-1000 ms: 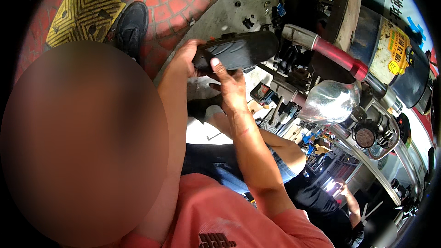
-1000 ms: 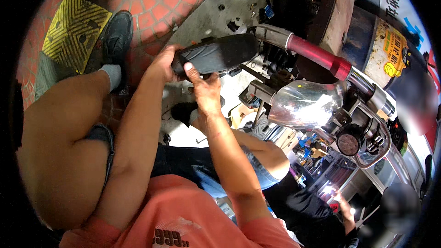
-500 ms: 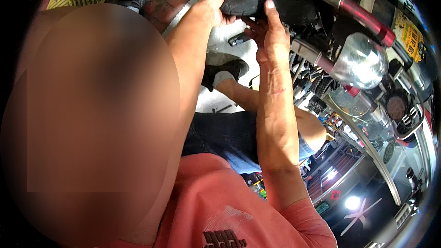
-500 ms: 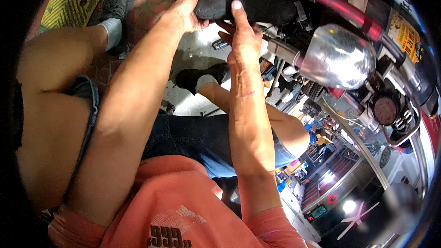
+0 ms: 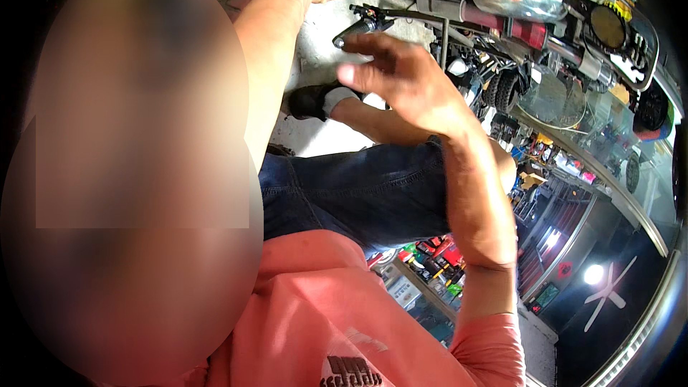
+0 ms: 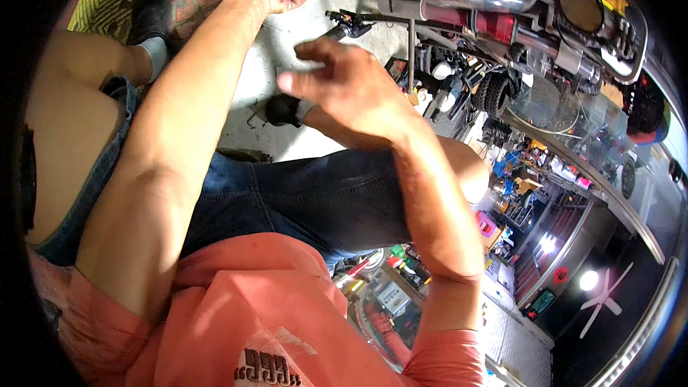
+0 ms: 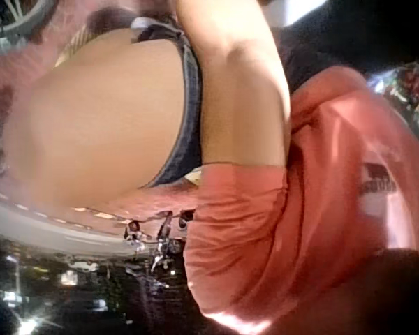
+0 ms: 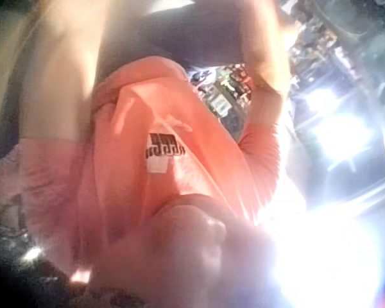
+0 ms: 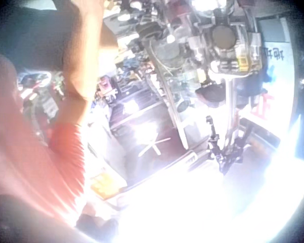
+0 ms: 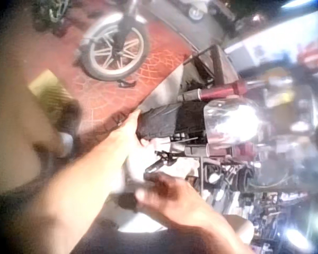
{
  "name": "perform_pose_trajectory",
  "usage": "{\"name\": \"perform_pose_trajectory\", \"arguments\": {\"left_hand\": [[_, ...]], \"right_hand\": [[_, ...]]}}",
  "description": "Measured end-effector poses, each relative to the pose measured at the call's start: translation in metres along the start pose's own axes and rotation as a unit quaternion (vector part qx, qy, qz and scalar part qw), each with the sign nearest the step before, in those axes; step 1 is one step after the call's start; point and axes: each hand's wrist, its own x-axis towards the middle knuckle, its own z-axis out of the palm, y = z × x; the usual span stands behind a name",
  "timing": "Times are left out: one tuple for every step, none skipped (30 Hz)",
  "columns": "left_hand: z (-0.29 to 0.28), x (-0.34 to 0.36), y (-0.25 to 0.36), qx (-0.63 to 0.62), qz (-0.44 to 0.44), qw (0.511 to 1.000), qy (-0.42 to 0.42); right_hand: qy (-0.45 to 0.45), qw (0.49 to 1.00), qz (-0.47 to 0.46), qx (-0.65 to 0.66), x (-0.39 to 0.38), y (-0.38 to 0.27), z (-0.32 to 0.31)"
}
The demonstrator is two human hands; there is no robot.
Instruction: The person is sitting on the floor of a workshop, working on the front wheel assembly of a scooter. They repeatedly remove and reattach the tire to the rim, using a tool to adjust components within the wheel hub and brake area.
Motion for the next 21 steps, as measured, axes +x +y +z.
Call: {"name": "perform_pose_trajectory", "arguments": {"left_hand": [[-0.002,0.001,-0.003,0.007,0.000,1.000,-0.009],[-0.002,0.000,-0.004,0.012,-0.001,1.000,-0.019],[-0.001,-0.001,-0.004,0.021,-0.005,1.000,0.010],[-0.004,-0.001,-0.004,0.036,-0.007,0.999,-0.039],[-0.011,0.000,-0.002,0.051,-0.006,0.995,-0.086],[-0.014,0.002,0.000,0.065,-0.004,0.989,-0.133],[-0.007,-0.003,-0.007,0.021,0.024,0.997,-0.066],[-0.003,-0.006,-0.015,0.028,0.022,0.997,-0.066],[0.002,-0.009,-0.021,0.034,0.021,0.997,-0.067],[0.000,-0.011,-0.028,0.043,0.025,0.997,-0.058],[0.001,-0.009,-0.022,0.032,0.003,0.999,-0.039],[-0.005,-0.009,-0.020,0.049,-0.010,0.997,-0.061],[-0.011,-0.001,-0.011,0.065,-0.005,0.994,-0.090],[-0.020,0.008,-0.002,0.081,-0.002,0.990,-0.119],[-0.030,0.007,0.001,0.088,-0.018,0.987,-0.137],[-0.024,-0.001,-0.005,0.083,0.035,0.990,-0.108],[-0.022,-0.003,-0.004,0.077,0.020,0.990,-0.115],[-0.020,-0.004,-0.002,0.072,0.005,0.990,-0.121],[-0.019,-0.004,-0.002,0.075,0.021,0.990,-0.115],[-0.017,-0.004,-0.003,0.077,0.037,0.990,-0.108],[-0.015,-0.003,-0.003,0.080,0.053,0.990,-0.102]], "right_hand": [[-0.020,0.998,0.001,-0.067,-0.015,-0.003,-0.006],[-0.039,0.990,0.002,-0.135,-0.027,-0.005,-0.013],[-0.032,0.982,-0.030,-0.184,-0.036,-0.002,-0.016],[-0.031,0.981,-0.011,-0.189,-0.042,-0.002,-0.020],[-0.033,0.980,0.004,-0.194,-0.042,0.000,-0.025],[-0.035,0.979,0.018,-0.200,-0.041,0.001,-0.029],[-0.007,0.985,0.039,-0.166,-0.034,0.011,-0.027],[0.028,0.982,0.046,-0.180,-0.034,0.023,-0.023],[0.031,0.966,0.042,-0.254,-0.032,0.032,-0.018],[0.030,0.947,0.030,-0.320,-0.031,0.039,-0.010],[-0.022,0.934,0.062,-0.352,-0.025,0.030,-0.007],[-0.052,0.925,0.052,-0.373,-0.030,0.015,0.001],[-0.021,0.944,-0.014,-0.328,-0.035,0.016,0.009],[0.007,0.956,-0.080,-0.282,-0.038,0.017,0.016],[-0.029,0.964,-0.071,-0.256,-0.037,0.012,0.018],[-0.066,0.969,-0.061,-0.231,-0.036,0.006,0.019],[-0.063,0.965,-0.047,-0.250,-0.037,0.006,0.021],[-0.045,0.963,-0.066,-0.259,-0.040,0.005,0.017],[-0.026,0.960,-0.068,-0.270,-0.040,0.003,0.015],[-0.007,0.957,-0.071,-0.281,-0.040,0.001,0.011],[-0.005,0.960,-0.066,-0.272,-0.040,-0.001,0.006]]}}
